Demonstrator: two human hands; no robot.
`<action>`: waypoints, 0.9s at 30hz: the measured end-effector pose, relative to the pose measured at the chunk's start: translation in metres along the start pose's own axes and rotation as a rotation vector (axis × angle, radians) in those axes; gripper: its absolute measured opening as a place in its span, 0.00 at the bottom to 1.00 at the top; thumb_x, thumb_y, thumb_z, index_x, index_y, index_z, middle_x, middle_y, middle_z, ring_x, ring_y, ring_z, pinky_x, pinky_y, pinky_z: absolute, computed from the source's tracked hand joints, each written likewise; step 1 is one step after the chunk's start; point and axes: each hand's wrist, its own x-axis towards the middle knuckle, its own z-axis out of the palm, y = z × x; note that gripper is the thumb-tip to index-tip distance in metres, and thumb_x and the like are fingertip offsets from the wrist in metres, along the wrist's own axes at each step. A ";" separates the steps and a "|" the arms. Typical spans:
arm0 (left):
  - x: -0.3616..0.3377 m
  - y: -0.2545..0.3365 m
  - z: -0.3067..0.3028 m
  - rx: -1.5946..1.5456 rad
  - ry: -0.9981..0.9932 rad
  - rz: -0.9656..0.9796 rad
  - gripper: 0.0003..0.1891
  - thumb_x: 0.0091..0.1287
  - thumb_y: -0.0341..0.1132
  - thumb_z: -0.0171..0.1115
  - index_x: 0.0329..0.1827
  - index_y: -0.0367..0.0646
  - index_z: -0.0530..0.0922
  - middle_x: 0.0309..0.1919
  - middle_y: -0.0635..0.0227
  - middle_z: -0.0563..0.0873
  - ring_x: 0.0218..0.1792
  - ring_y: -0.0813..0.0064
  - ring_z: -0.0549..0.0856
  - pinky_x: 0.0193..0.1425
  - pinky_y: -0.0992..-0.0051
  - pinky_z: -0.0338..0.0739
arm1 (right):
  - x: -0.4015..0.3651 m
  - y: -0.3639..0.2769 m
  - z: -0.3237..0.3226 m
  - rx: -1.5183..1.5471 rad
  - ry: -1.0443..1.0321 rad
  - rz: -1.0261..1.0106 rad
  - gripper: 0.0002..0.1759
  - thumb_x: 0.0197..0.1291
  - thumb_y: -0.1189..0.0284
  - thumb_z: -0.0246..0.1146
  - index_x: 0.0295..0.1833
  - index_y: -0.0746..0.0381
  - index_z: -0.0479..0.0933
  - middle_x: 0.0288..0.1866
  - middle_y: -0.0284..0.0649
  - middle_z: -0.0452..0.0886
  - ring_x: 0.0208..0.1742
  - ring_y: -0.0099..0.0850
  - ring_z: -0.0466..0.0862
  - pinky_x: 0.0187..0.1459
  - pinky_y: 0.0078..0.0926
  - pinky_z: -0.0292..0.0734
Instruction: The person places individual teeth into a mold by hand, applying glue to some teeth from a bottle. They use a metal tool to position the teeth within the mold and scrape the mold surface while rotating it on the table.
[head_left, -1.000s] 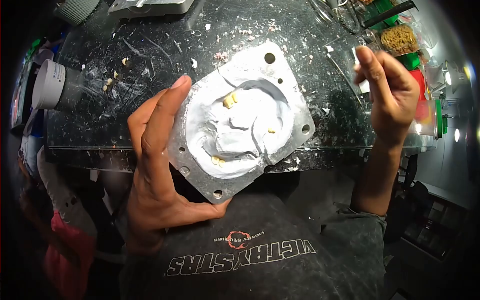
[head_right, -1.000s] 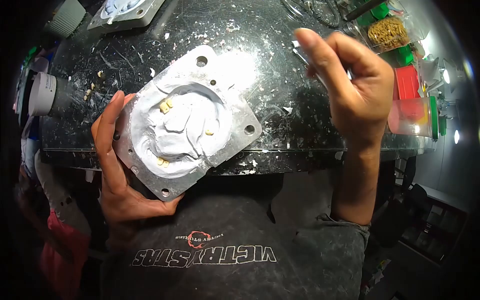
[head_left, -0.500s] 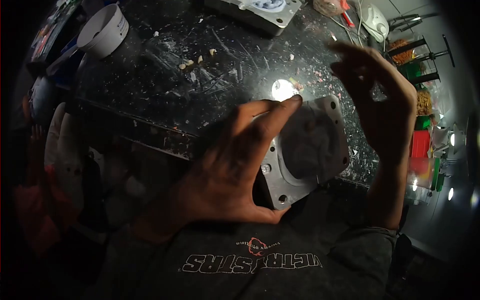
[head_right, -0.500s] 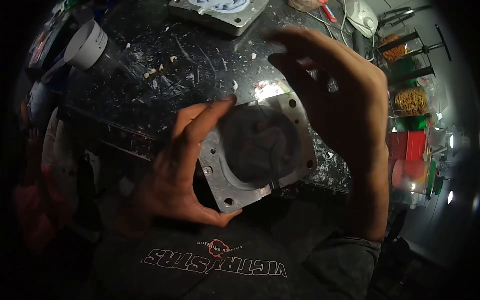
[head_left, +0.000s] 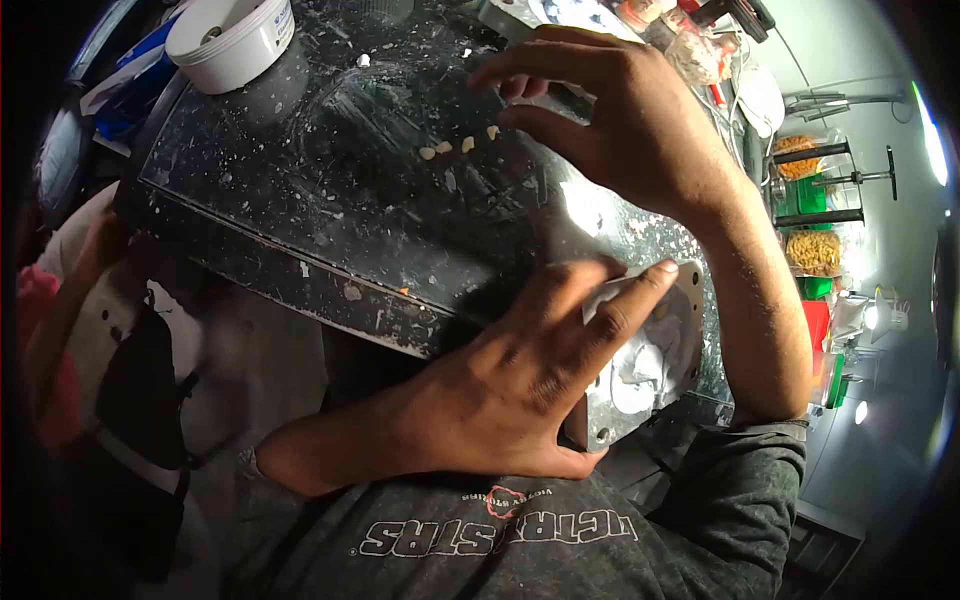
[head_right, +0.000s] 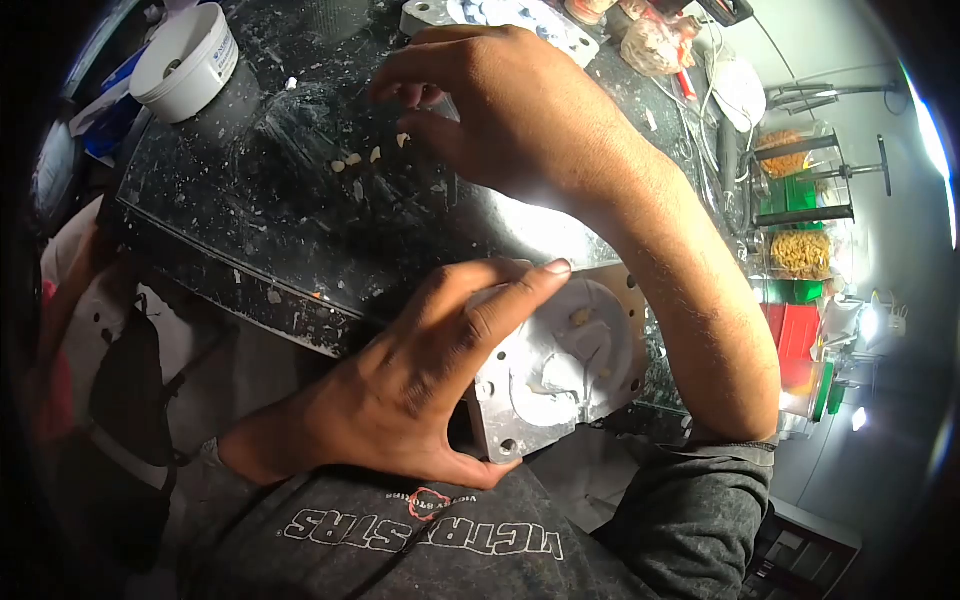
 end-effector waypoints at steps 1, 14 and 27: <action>0.000 0.000 0.000 -0.005 0.003 -0.002 0.67 0.41 0.37 0.89 0.85 0.40 0.54 0.71 0.47 0.69 0.69 0.47 0.73 0.75 0.56 0.73 | 0.002 0.001 0.000 0.012 -0.011 -0.057 0.10 0.64 0.66 0.75 0.47 0.58 0.88 0.38 0.37 0.88 0.43 0.30 0.89 0.47 0.30 0.84; 0.003 -0.001 -0.003 -0.097 0.003 0.010 0.68 0.40 0.32 0.89 0.86 0.40 0.53 0.70 0.43 0.67 0.70 0.45 0.72 0.75 0.55 0.74 | 0.018 -0.007 -0.009 0.062 -0.091 -0.009 0.07 0.62 0.72 0.75 0.45 0.58 0.89 0.42 0.36 0.89 0.45 0.31 0.90 0.50 0.30 0.85; 0.004 0.000 -0.004 -0.075 0.016 0.003 0.65 0.42 0.34 0.88 0.85 0.40 0.55 0.69 0.44 0.68 0.70 0.45 0.73 0.75 0.55 0.73 | 0.010 0.004 0.005 0.120 -0.031 -0.280 0.06 0.55 0.76 0.73 0.40 0.59 0.89 0.38 0.39 0.88 0.43 0.41 0.89 0.47 0.37 0.85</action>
